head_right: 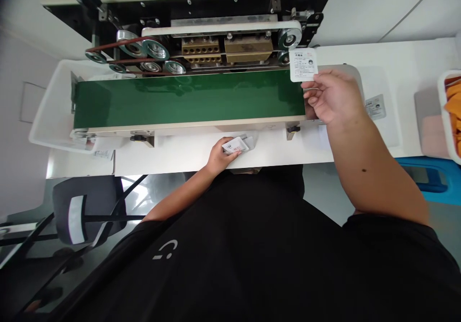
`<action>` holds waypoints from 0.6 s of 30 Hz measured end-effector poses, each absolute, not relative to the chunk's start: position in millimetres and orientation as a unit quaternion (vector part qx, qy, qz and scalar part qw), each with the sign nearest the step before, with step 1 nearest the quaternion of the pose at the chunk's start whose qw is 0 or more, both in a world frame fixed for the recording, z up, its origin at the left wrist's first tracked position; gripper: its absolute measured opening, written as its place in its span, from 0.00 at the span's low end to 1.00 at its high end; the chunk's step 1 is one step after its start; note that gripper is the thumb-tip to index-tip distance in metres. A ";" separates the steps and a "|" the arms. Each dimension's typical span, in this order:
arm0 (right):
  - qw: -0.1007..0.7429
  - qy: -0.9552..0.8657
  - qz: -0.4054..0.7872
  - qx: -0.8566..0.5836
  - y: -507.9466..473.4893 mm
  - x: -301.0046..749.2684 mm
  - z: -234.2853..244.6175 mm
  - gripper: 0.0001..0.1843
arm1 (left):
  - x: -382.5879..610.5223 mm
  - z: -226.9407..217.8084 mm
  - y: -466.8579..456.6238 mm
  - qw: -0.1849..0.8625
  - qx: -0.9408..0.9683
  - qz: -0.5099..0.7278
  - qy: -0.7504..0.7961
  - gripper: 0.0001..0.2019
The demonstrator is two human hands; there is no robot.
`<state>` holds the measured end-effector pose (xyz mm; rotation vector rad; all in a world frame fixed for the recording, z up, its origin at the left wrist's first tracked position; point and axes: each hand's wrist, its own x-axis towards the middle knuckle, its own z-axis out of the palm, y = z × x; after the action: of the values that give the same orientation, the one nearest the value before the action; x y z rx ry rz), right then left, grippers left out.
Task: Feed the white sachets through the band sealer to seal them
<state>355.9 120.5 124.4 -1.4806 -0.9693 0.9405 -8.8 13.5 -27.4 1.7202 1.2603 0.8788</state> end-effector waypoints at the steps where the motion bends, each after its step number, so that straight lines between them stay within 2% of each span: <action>1: 0.527 -0.367 0.429 -0.635 121.5 350.1 129.0 0.07 | -8.8 -26.8 13.3 0.406 0.681 0.348 0.500 0.24; 3: 0.505 -0.296 0.479 -0.654 121.6 336.6 140.1 0.07 | -8.7 -25.9 13.0 0.408 0.679 0.346 0.503 0.24; 9: 0.490 -0.312 0.522 -0.625 123.0 301.1 157.2 0.03 | -8.7 -24.5 13.3 0.407 0.680 0.345 0.502 0.24; 13: 0.464 -0.319 0.562 -0.606 120.8 289.1 153.3 0.10 | -8.6 -23.8 13.6 0.405 0.684 0.346 0.498 0.23; 15: 0.477 -0.333 0.560 -0.590 108.4 283.3 149.3 0.14 | -8.5 -24.0 13.4 0.405 0.684 0.345 0.499 0.22; 18: 0.558 -0.366 0.492 -0.559 70.3 267.2 139.8 0.17 | -8.4 -24.7 12.7 0.406 0.682 0.343 0.503 0.23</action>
<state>267.2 70.3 139.8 -1.3182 -0.8635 1.1596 -8.4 12.7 -24.7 1.7198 1.2682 0.8647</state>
